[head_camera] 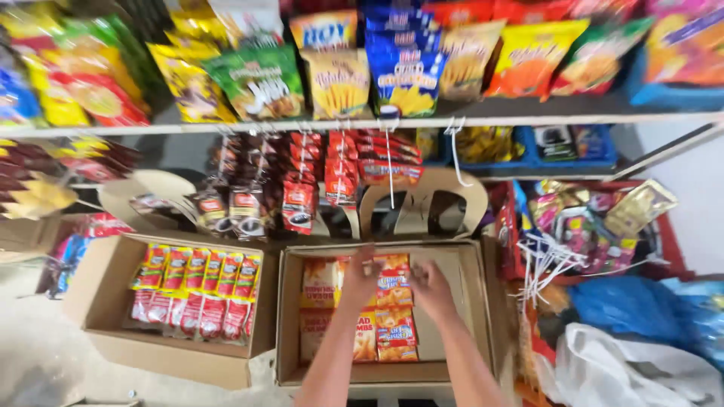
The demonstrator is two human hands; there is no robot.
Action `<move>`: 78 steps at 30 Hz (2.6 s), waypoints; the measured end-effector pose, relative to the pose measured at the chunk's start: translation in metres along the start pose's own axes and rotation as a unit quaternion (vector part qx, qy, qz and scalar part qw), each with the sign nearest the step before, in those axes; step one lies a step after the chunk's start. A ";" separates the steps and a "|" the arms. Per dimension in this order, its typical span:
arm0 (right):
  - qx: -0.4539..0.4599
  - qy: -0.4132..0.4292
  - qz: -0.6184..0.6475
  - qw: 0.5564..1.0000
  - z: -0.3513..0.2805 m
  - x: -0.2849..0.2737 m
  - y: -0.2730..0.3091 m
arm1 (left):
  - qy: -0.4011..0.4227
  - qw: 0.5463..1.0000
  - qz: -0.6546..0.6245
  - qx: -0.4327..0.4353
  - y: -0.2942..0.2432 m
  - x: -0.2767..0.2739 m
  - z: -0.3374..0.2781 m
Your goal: Organizing and stocking various food products and bottled sauces on store shelves.
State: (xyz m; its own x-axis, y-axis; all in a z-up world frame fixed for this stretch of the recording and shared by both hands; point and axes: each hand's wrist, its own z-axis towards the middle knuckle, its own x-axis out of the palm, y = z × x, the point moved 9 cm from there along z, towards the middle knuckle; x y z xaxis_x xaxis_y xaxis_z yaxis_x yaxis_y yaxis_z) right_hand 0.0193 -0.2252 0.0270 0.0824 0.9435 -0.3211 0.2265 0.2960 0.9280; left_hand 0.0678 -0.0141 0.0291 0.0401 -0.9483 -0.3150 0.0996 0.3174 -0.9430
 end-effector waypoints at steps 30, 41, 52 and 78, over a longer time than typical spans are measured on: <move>-0.251 -0.089 -0.068 0.961 0.034 -0.080 0.223 | 0.159 0.856 -0.454 -0.188 -0.054 0.038 0.036; -0.207 -0.057 -0.007 0.977 -0.036 -0.086 0.208 | 0.151 0.834 -0.481 -0.225 -0.126 -0.002 -0.047; 0.064 -0.022 0.043 0.997 -0.054 -0.081 -0.029 | 0.188 0.886 -0.284 -0.316 -0.001 0.066 -0.127; 0.047 0.025 -0.181 0.982 -0.069 -0.015 -0.366 | 0.237 0.875 0.278 -0.318 0.273 0.210 -0.227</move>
State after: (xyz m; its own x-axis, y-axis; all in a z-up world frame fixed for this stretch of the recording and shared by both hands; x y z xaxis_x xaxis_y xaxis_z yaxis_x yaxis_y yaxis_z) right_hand -0.1321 -0.3378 -0.2948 -0.0670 0.7854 -0.6154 0.3207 0.6010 0.7321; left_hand -0.1224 -0.1281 -0.3190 -0.5255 -0.5918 -0.6113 -0.3830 0.8061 -0.4511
